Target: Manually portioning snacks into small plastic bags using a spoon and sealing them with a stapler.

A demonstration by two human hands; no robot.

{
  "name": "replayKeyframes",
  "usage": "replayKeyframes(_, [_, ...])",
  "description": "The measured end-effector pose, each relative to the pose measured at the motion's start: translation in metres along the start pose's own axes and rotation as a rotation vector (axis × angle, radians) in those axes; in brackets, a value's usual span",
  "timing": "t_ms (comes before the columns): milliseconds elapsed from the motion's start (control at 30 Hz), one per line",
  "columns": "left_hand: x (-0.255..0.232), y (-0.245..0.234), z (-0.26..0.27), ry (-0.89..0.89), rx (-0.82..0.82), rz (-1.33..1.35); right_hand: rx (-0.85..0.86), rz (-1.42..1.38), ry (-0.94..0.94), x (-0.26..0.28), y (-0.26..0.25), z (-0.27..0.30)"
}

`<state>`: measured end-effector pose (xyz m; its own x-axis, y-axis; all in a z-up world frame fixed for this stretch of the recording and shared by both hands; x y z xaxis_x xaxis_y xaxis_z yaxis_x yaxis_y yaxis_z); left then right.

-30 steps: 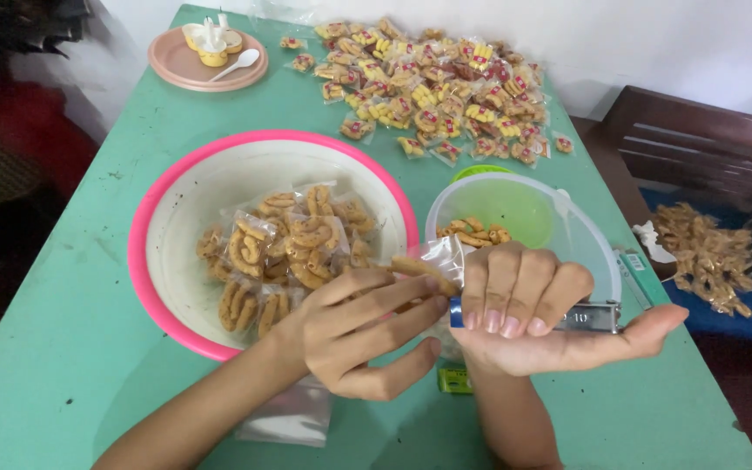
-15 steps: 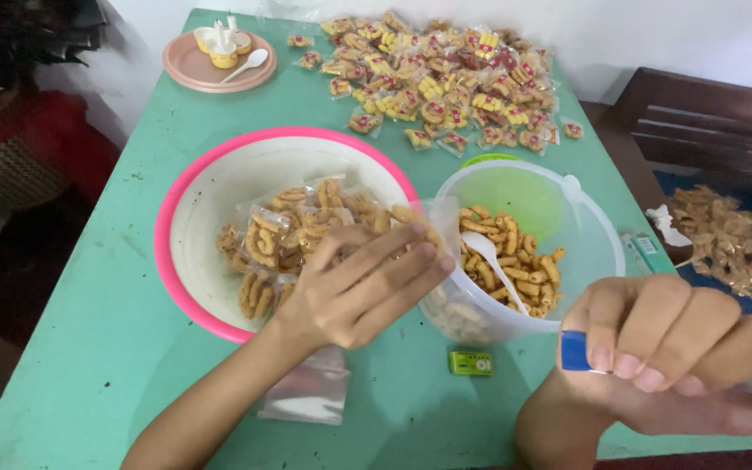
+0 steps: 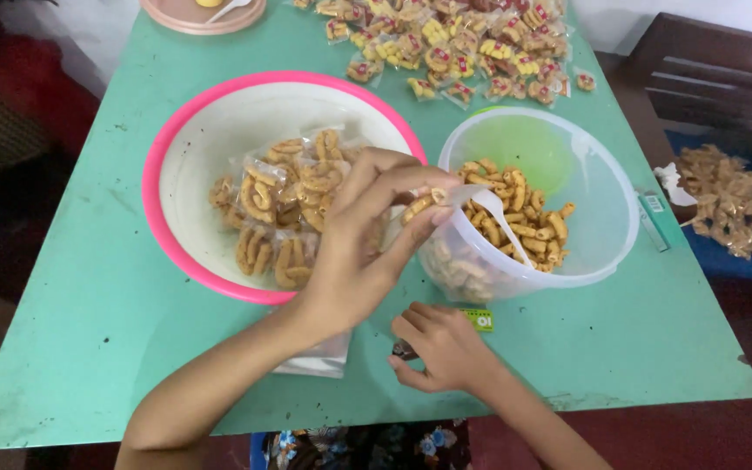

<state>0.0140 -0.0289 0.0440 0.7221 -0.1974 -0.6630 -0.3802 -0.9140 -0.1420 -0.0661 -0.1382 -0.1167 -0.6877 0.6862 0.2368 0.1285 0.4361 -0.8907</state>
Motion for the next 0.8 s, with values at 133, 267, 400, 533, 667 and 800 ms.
replayKeyframes(133, [0.013,0.006,0.006,-0.148,-0.005,0.253,0.121,0.08,0.025,-0.014,0.022,0.011])
replayKeyframes(267, [0.024,0.006,0.007,-0.263,-0.011,0.513,0.059,0.133,-0.045,-0.017,0.029,0.017])
replayKeyframes(400, [0.029,0.006,0.008,-0.367,-0.034,0.57,0.055,0.148,-0.031,-0.014,0.025,0.018])
replayKeyframes(533, [0.028,0.013,0.011,-0.312,-0.039,0.539,-0.109,0.149,-0.13,0.002,-0.023,0.011])
replayKeyframes(667, [0.014,0.008,0.023,-0.155,-0.133,0.485,-0.56,0.072,-0.064,0.021,-0.096,0.01])
replayKeyframes(800, [0.015,-0.003,0.048,-0.004,-0.221,0.378,-0.645,-0.123,0.096,0.029,-0.137,-0.009])
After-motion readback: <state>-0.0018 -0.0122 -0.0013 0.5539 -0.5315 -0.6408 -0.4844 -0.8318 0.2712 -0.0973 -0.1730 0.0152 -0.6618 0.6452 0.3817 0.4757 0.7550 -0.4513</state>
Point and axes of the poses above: each hand's wrist, its own z-axis away from the middle knuckle, its own y-axis out of the palm, x = y × z, the point moved 7 cm from there along -z, towards the middle knuckle, and after that the axes turned 3 degrees about -z, right-handed, at the moved point
